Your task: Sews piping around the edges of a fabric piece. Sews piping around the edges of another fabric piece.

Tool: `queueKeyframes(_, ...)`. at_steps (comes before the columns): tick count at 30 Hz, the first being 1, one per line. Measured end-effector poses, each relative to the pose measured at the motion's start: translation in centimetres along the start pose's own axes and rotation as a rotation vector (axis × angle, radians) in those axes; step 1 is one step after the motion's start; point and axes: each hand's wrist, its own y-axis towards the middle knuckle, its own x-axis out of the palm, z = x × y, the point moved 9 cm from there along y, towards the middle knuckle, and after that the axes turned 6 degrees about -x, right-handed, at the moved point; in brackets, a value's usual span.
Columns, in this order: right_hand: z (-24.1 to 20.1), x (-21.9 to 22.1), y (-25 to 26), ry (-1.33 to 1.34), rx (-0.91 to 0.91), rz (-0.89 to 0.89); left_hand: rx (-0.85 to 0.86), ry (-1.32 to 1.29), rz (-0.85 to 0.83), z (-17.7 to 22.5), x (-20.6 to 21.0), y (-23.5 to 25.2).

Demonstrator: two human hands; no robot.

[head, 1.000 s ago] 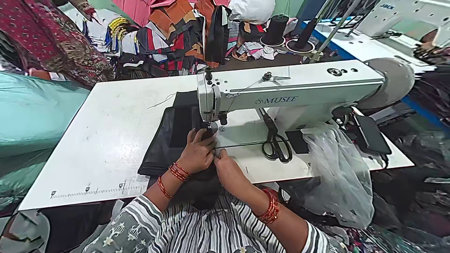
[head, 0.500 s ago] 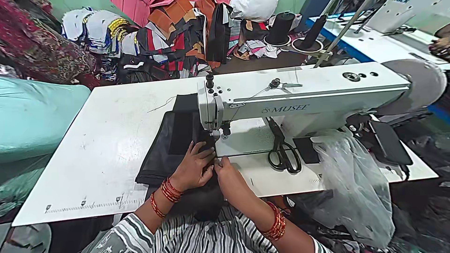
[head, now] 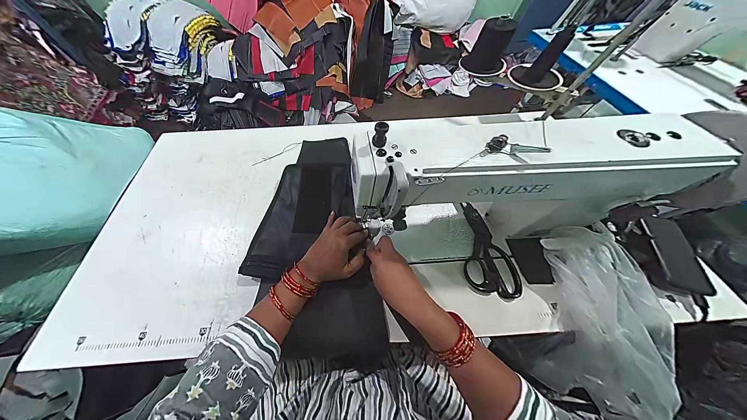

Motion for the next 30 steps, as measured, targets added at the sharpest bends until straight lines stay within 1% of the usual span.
queueKeyframes(5, 0.1, -0.5, 0.9, 0.033, 0.005, 0.018, 0.003, -0.032, -0.023, -0.8, -0.1, 0.9)
queueKeyframes(8, 0.4, -0.6, 0.9, 0.057, -0.005, 0.065, -0.019, -0.045, -0.035, -0.8, 0.0, 0.8)
queueKeyframes(10, 0.9, -0.8, 0.5, 0.1, -0.027, 0.128, -0.088, -0.026, -0.065, -0.3, 0.0, 0.6)
queueKeyframes(13, 2.0, -1.1, -0.7, 0.202, -0.042, 0.19, -0.229, 0.014, -0.124, 1.6, 0.1, -0.7)
queueKeyframes(16, 3.0, -0.6, -2.4, 0.256, -0.031, 0.191, -0.257, 0.048, -0.068, 3.4, 0.3, -3.1)
queueKeyframes(18, 3.3, -0.5, -3.3, 0.272, -0.034, 0.206, -0.296, 0.017, -0.094, 3.8, 0.6, -4.1)
queueKeyframes(19, 3.3, -0.4, -3.6, 0.275, -0.035, 0.206, -0.307, 0.004, -0.091, 3.9, 0.7, -4.4)
queueKeyframes(23, 3.1, -0.2, -4.0, 0.289, -0.02, 0.153, -0.285, -0.062, 0.036, 3.6, 0.6, -4.7)
queueKeyframes(25, 3.0, -0.1, -4.0, 0.308, -0.013, 0.116, -0.267, -0.076, 0.074, 3.6, 0.6, -4.8)
queueKeyframes(30, 3.0, 0.4, -3.6, 0.409, -0.025, 0.066, -0.264, -0.055, 0.051, 3.8, 0.7, -4.8)
